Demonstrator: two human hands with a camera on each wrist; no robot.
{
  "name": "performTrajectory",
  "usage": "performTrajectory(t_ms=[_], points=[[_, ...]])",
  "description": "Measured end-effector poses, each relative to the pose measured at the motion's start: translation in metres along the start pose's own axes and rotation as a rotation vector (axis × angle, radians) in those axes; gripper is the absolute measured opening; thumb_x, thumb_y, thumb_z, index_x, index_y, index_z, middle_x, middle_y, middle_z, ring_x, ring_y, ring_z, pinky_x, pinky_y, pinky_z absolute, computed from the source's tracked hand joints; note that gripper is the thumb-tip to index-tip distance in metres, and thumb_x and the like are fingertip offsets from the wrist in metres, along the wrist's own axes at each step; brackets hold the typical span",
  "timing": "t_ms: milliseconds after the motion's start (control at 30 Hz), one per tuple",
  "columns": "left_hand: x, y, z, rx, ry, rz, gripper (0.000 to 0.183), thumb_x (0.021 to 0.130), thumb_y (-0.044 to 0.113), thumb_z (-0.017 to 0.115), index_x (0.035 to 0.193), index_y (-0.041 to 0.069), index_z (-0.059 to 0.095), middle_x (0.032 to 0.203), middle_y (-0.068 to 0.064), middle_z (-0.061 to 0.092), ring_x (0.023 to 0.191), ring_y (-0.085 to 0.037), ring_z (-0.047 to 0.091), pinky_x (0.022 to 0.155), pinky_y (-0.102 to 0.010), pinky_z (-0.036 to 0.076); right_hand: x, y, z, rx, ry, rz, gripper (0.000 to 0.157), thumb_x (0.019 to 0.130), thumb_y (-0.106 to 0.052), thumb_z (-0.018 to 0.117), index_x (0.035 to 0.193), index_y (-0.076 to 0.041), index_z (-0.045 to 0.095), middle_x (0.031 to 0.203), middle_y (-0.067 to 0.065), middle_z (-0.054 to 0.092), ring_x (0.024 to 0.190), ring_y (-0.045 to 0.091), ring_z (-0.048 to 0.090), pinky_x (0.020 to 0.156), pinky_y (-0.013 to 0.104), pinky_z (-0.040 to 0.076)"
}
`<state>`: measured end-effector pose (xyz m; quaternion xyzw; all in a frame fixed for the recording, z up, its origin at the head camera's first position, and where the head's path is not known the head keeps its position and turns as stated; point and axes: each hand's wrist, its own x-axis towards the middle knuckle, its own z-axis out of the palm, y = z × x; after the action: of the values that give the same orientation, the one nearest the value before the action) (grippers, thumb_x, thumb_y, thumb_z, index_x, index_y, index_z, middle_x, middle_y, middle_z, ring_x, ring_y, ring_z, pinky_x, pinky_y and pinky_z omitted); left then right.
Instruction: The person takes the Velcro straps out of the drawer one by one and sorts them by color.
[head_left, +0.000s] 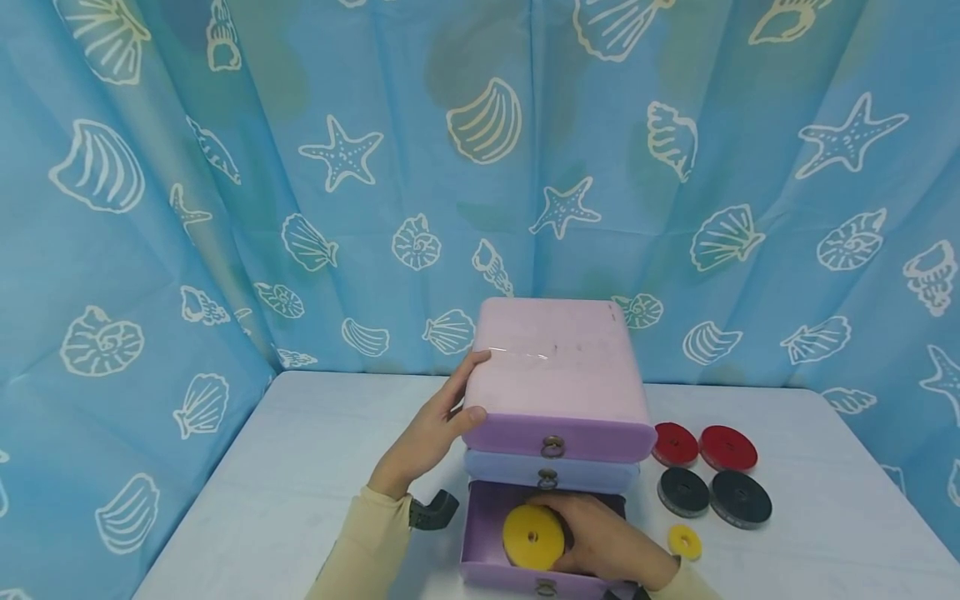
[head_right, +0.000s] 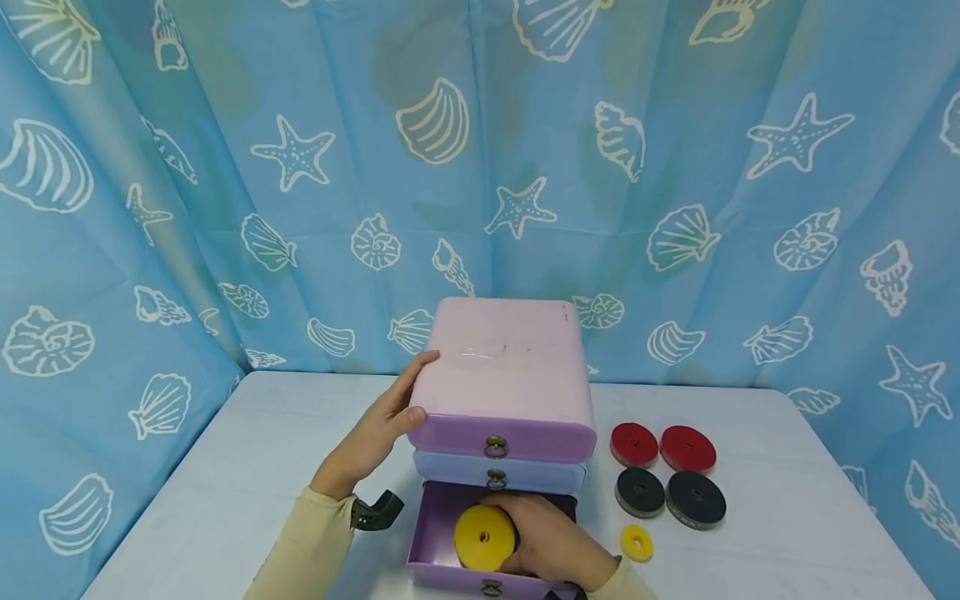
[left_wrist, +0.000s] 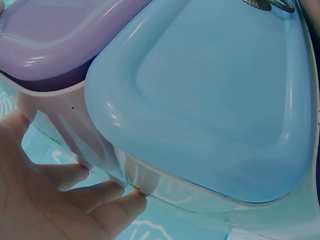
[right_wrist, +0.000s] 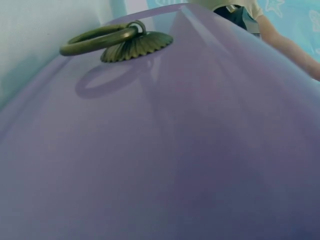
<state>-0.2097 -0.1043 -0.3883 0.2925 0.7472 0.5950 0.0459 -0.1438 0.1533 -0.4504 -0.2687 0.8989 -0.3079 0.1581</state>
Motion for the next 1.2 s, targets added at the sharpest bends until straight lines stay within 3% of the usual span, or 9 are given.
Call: performTrajectory(t_ms=[233,500,767,1033,1200], points=[[0.000,-0.001,0.000,0.003,0.006,0.006,0.073,0.097,0.056,0.056,0.159,0.038,0.022,0.167,0.005,0.013,0.152,-0.028,0.018,0.116,-0.060,0.024,-0.003,0.002,0.000,0.076,-0.001,0.033,0.063,0.074,-0.027,0.090,0.128,-0.011,0.062,0.127,0.003,0.065,0.112,0.026,0.058,0.104,0.060,0.041],[0.001,-0.001,0.001,0.006,0.008,-0.002,0.071,0.098,0.055,0.056,0.159,0.040,0.022,0.167,0.006,0.014,0.152,-0.027,0.018,0.116,-0.059,0.024,-0.007,0.003,-0.002,0.137,0.008,-0.006,0.060,0.081,-0.036,0.085,0.131,-0.012,0.061,0.128,-0.001,0.064,0.112,0.019,0.057,0.104,0.059,0.042],[0.001,-0.001,0.001,0.007,0.009,-0.002,0.069,0.098,0.056,0.056,0.158,0.042,0.024,0.166,0.010,0.016,0.151,-0.024,0.020,0.117,-0.056,0.025,-0.015,0.002,-0.006,0.188,0.030,-0.054,0.060,0.086,-0.042,0.079,0.135,-0.014,0.059,0.131,-0.002,0.063,0.112,0.013,0.058,0.101,0.047,0.048],[0.002,-0.001,0.001,0.019,0.012,-0.004,0.069,0.098,0.054,0.056,0.158,0.041,0.024,0.166,0.008,0.016,0.152,-0.027,0.020,0.116,-0.058,0.025,-0.024,-0.003,-0.011,0.291,0.023,-0.018,0.060,0.089,-0.036,0.077,0.138,-0.009,0.056,0.133,0.004,0.062,0.105,0.013,0.058,0.090,0.028,0.052],[0.001,0.000,0.001,0.029,0.016,-0.001,0.070,0.098,0.055,0.056,0.158,0.040,0.024,0.167,0.007,0.016,0.151,-0.028,0.020,0.116,-0.059,0.025,-0.030,-0.006,-0.014,0.284,0.039,-0.011,0.061,0.091,-0.039,0.075,0.139,-0.008,0.055,0.135,0.006,0.061,0.108,0.016,0.058,0.092,0.033,0.053]])
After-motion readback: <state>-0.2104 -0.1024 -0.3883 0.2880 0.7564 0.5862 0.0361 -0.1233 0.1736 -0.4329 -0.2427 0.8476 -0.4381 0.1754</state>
